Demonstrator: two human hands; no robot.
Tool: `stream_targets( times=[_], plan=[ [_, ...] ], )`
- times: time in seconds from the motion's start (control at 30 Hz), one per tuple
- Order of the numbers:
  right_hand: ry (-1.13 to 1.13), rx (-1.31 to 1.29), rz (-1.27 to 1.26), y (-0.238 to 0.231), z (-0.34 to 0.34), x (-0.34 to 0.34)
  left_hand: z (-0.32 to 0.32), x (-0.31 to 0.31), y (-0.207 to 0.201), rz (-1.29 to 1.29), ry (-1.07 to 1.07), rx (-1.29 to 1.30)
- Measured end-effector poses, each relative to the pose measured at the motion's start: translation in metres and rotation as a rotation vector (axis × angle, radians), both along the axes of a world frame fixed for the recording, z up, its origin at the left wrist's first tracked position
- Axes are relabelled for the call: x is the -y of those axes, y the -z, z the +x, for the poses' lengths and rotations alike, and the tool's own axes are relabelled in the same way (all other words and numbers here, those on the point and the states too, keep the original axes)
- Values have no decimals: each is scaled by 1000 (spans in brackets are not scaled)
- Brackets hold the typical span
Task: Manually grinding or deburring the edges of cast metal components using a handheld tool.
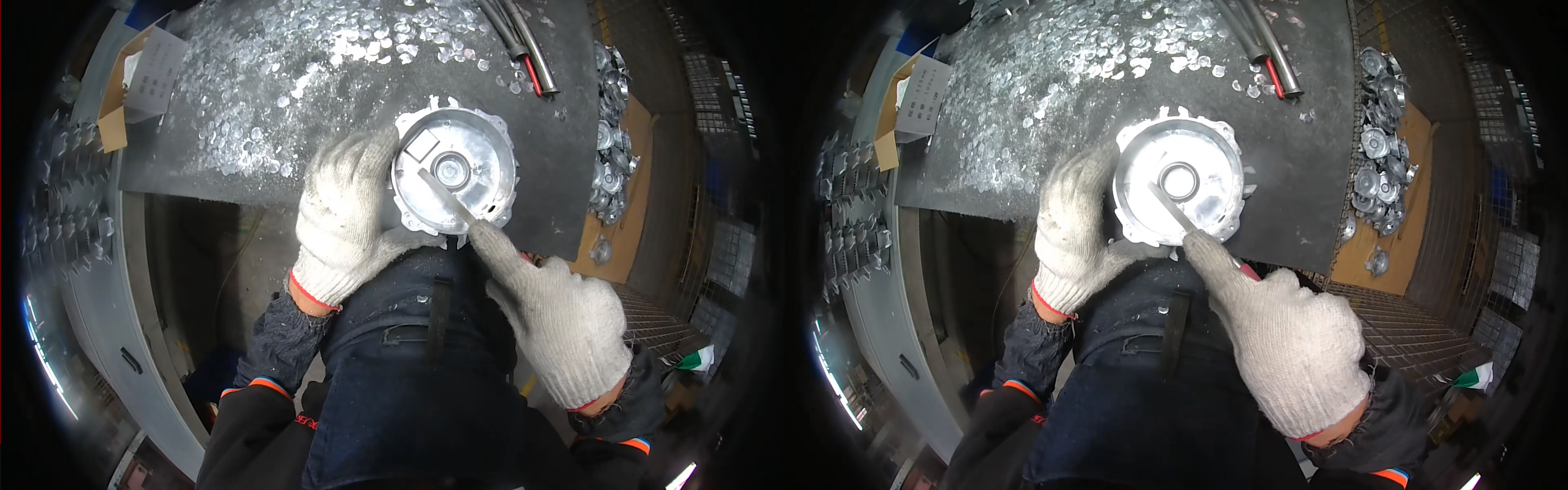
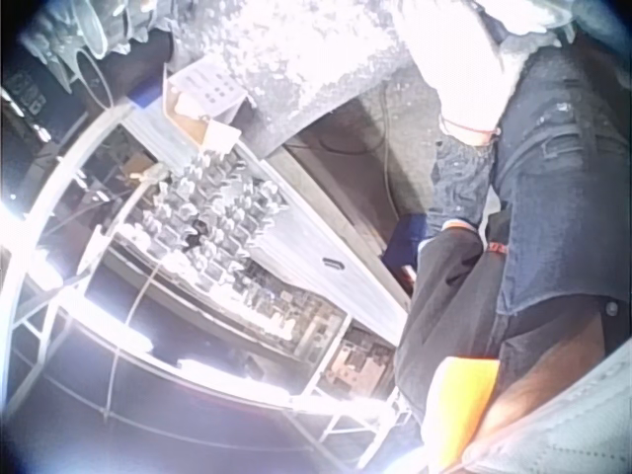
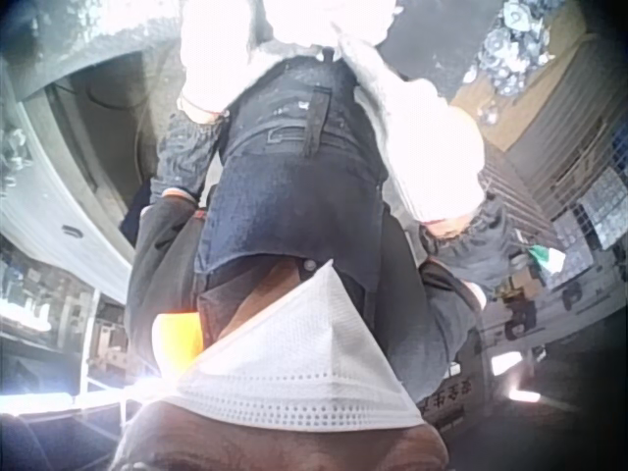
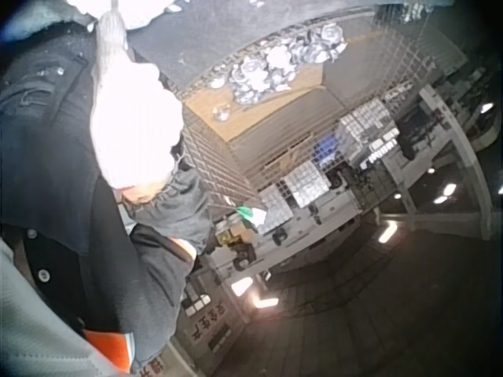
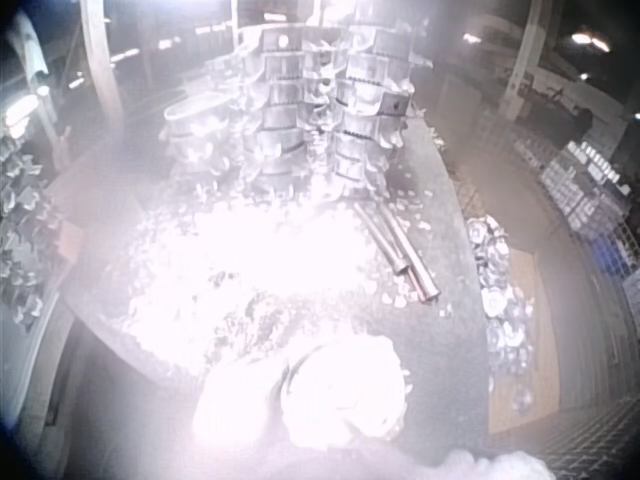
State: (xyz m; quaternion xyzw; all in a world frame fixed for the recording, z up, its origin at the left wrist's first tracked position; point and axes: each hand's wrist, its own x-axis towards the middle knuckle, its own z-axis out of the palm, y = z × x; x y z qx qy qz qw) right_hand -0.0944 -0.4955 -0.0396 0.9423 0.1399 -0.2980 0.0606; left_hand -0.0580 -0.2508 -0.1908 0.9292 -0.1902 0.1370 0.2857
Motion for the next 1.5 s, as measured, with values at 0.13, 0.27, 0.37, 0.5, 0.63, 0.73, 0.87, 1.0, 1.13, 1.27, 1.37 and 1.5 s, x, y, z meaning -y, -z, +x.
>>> stream_targets(
  times=[0.13, 0.27, 0.37, 0.5, 0.63, 0.73, 0.87, 1.0, 1.13, 1.27, 1.37, 1.5],
  plan=[
    [-10, -9, -19, 0, 0, -1, 1, 1, -1, -16, -1, 12],
    [-19, -47, 101, -1, 5, 3, -2, -1, -10, -4, 12, -34],
    [3, -111, 55, -3, 6, -3, 0, 1, -14, -29, 34, -44],
    [14, -110, 69, 0, 6, -7, -2, -2, -2, -15, 28, 16],
    [47, -145, 70, -3, 7, -13, -1, 1, 0, -7, 3, 23],
    [40, -123, 103, 0, 4, -12, -1, -1, 0, -10, 3, 26],
    [-49, 77, 167, 12, -8, -6, 0, 2, 3, -5, -8, 37],
    [-80, 104, 163, 15, -10, -6, 1, 0, 2, 3, -17, 17],
    [53, -93, 99, 1, -1, -17, 1, 3, -2, -33, -25, 20],
    [52, -89, 112, 3, -1, -18, 1, 2, -3, -59, -45, 20],
    [31, -65, 111, 4, -2, -16, 2, 4, -1, -98, -34, 37],
    [38, -46, 167, 7, -4, -12, 1, 3, 4, -101, -27, 10]
  ],
)
